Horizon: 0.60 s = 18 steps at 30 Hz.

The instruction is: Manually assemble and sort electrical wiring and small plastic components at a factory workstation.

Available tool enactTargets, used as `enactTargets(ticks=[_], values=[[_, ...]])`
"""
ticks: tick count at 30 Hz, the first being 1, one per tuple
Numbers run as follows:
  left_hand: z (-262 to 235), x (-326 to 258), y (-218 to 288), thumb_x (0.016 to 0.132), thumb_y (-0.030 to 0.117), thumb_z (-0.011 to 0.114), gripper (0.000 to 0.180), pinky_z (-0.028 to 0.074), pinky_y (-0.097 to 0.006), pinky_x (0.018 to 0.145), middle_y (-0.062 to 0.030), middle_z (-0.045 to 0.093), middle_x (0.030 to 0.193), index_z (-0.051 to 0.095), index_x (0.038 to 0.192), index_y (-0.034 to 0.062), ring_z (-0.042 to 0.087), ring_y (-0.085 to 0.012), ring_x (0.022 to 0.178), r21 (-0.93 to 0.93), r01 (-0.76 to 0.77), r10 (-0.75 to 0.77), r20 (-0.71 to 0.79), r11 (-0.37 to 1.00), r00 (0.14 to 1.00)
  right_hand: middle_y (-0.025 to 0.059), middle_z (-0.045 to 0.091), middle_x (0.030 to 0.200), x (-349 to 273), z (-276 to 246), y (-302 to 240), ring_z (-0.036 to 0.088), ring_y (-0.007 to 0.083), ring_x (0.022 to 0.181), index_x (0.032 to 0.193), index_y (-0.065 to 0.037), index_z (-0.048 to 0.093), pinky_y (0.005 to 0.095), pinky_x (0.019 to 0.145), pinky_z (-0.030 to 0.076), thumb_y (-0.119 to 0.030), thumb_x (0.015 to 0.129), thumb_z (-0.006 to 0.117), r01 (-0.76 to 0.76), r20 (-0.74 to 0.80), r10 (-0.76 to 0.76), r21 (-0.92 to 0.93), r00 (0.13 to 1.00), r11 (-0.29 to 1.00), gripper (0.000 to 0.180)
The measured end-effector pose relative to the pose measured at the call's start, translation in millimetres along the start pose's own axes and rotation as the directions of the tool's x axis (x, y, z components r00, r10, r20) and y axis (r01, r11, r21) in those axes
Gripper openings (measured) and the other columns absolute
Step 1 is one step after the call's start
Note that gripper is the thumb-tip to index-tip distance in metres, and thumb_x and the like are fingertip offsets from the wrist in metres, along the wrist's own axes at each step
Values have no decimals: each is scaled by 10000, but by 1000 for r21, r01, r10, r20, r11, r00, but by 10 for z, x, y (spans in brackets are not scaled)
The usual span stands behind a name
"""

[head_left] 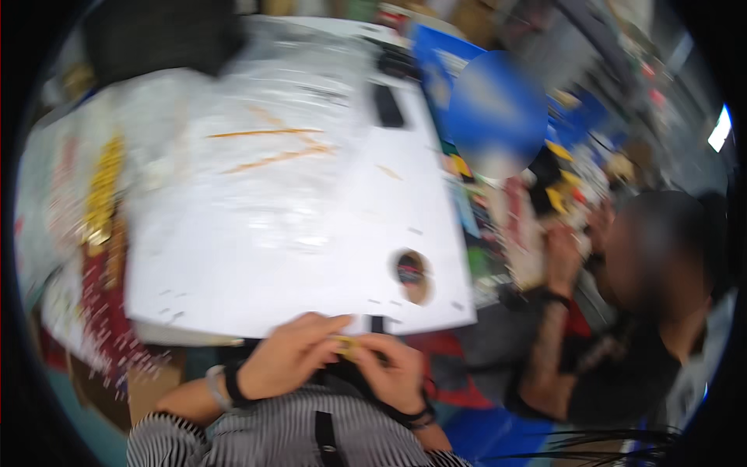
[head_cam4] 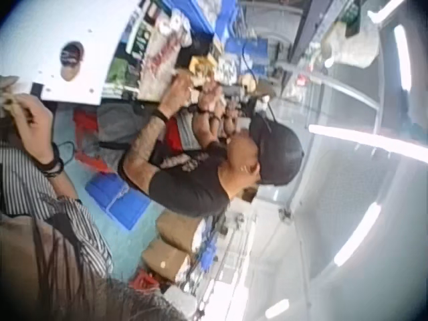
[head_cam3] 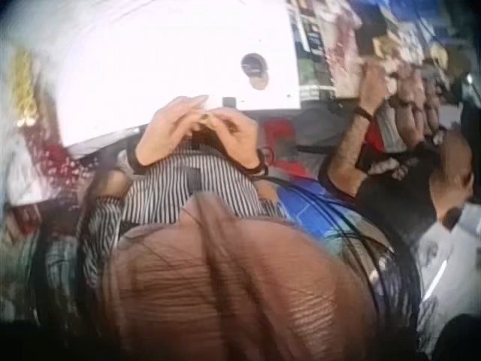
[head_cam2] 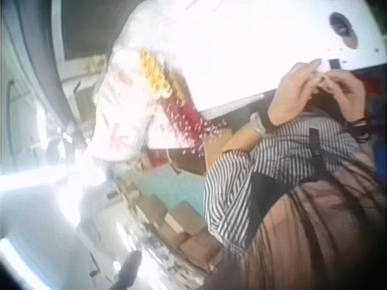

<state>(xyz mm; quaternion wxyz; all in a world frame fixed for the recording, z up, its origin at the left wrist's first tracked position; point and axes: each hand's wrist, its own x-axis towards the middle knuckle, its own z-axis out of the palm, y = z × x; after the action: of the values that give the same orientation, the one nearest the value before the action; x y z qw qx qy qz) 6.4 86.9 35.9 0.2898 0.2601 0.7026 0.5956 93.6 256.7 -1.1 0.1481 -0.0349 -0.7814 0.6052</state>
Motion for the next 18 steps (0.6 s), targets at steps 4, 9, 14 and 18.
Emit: enactTargets(ticks=[4,9,14,18], values=[[-493,-256,182,906,197,587,338,514,-334,670,-154,616,1005,575,1200,31,624,-260,791,268,-136,150,-31,954,988,97,670,864,-20,4,36,616,101,750,968,43,634,224,671,497,-9,847,642,1,-51,6,151,999,989,132],[-1812,-243,282,855,159,606,225,506,-355,683,-143,674,893,663,1033,36,646,-269,748,746,127,167,-306,654,937,106,656,856,35,-12,41,622,115,744,978,49,601,228,678,502,-11,855,628,29,-79,-12,221,997,975,140],[-3141,-313,3,821,171,603,220,491,-383,720,-190,660,836,666,922,-14,637,-333,799,758,453,256,-608,469,751,94,647,859,58,96,13,626,116,744,982,47,591,229,678,505,-16,858,624,21,-23,-17,193,1000,981,143],[-3401,-109,-288,797,305,678,347,479,-367,744,-159,663,840,663,969,4,625,-287,838,671,591,80,-688,449,721,93,646,858,54,162,-7,621,115,737,992,47,589,226,673,502,-15,857,626,-28,-7,30,179,1000,983,153]])
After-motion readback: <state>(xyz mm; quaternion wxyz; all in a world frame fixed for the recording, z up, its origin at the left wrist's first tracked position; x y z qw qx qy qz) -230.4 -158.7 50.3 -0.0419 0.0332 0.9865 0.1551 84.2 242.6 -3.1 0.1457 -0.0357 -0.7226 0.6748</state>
